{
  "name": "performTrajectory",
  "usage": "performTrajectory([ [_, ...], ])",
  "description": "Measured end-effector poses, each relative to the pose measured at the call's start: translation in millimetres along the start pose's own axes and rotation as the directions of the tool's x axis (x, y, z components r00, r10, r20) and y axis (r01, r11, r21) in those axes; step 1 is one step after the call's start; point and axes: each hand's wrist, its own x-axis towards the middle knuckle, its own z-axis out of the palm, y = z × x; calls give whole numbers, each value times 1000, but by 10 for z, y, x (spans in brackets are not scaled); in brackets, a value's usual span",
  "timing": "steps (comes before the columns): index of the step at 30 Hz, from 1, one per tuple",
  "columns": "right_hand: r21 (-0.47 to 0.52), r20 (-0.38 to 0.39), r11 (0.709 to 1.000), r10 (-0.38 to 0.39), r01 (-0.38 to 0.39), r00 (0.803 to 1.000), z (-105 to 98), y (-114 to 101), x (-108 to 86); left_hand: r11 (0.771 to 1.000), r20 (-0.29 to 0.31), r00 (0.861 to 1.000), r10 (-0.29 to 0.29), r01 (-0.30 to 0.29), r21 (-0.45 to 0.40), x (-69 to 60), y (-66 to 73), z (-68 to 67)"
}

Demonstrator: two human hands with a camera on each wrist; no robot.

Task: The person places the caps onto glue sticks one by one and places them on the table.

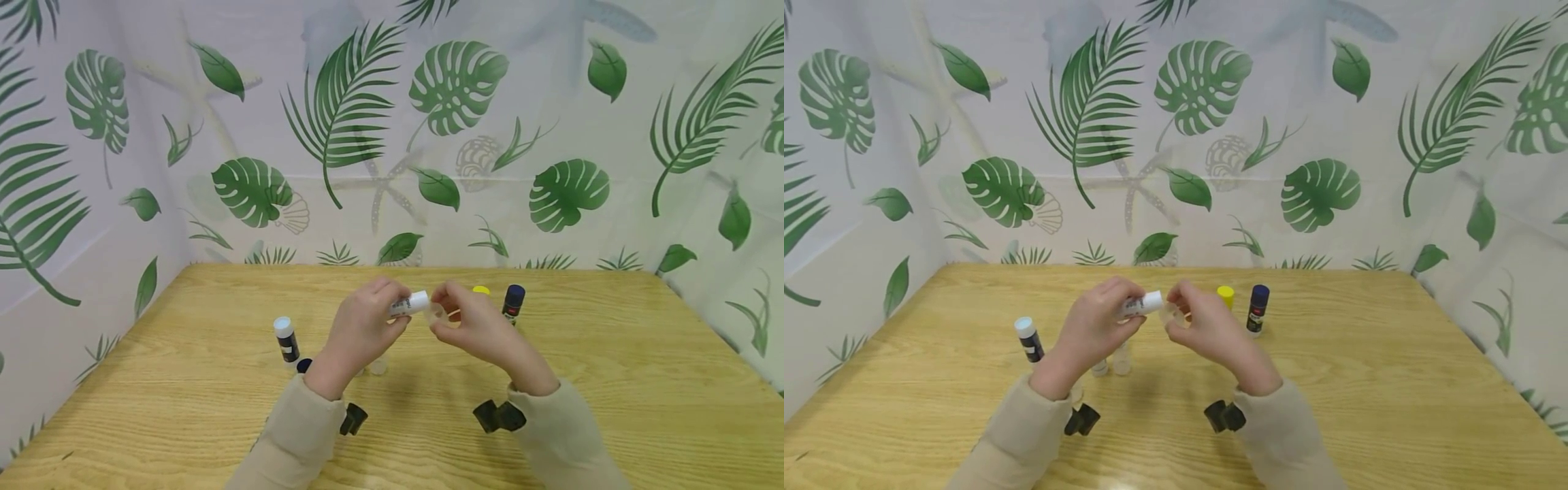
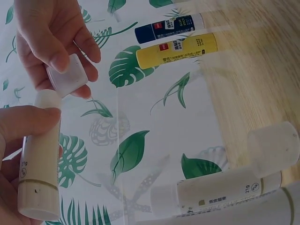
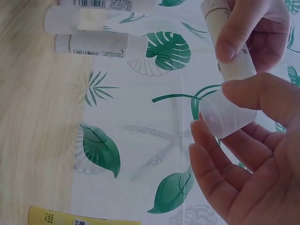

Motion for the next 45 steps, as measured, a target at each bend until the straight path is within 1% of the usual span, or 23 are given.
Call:
performTrajectory([
  [7, -18, -21, 1000, 0, 0, 1000, -8, -8, -2, 1000, 12, 1000, 3, -3, 1, -5, 0, 2],
  [13, -30, -52, 999, -15, 13, 999, -19, -1, -3, 1000, 22, 1000, 8, -8, -13, -4, 10, -1],
  [21, -48, -86, 999, -10, 6, 996, -31, -4, 2, 999, 23, 999, 29, -28, -16, 0, 3, 15],
  [28, -57, -96, 998, -18, 13, 995, -43, -3, 2, 999, 38, 999, 38, -37, -12, -2, 7, 10],
  [37, -96, -110, 995, -36, 26, 993, -61, -9, -10, 999, 47, 998, 33, -33, -12, -7, 6, 13],
  [45, -91, -119, 995, -55, 44, 991, -77, -15, -15, 999, 46, 998, 36, -36, -20, -6, 9, 11],
])
